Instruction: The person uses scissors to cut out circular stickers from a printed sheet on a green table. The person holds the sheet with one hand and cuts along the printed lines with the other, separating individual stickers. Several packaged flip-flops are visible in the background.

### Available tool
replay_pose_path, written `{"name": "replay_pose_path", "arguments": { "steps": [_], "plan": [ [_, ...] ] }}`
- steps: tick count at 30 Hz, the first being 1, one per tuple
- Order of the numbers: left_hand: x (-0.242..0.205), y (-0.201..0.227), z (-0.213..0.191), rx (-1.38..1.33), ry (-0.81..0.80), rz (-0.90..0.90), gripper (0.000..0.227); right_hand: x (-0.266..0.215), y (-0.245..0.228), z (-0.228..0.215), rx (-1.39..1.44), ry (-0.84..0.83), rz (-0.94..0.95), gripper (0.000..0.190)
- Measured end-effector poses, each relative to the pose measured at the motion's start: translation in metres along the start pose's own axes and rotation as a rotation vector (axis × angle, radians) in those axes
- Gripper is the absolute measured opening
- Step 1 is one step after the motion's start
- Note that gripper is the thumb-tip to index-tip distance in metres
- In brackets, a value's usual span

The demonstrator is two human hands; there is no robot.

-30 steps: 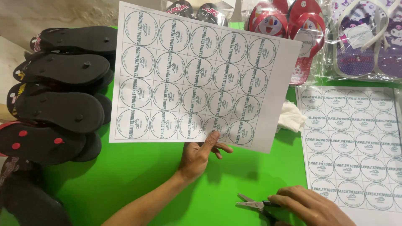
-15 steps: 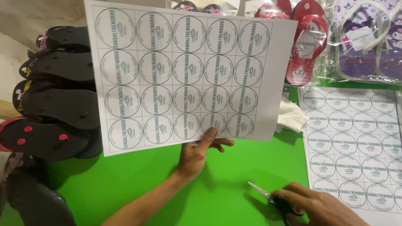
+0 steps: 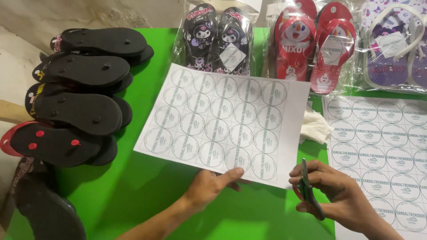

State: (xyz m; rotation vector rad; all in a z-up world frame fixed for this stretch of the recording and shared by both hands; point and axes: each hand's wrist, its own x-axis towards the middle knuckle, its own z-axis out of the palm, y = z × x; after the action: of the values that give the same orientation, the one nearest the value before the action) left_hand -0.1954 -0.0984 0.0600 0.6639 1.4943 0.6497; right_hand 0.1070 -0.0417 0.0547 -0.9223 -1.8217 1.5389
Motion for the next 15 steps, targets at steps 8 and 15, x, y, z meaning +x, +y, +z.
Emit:
{"name": "replay_pose_path", "arguments": {
  "steps": [8, 15],
  "plan": [
    [0.017, 0.012, 0.01, -0.246, -0.325, -0.04, 0.059, 0.0, -0.009, 0.003, -0.165, 0.057, -0.069, 0.047],
    [0.018, 0.032, 0.025, -0.168, -0.358, -0.08, 0.068, 0.002, -0.004, 0.002, -0.143, 0.107, -0.042, 0.041]
  ]
}}
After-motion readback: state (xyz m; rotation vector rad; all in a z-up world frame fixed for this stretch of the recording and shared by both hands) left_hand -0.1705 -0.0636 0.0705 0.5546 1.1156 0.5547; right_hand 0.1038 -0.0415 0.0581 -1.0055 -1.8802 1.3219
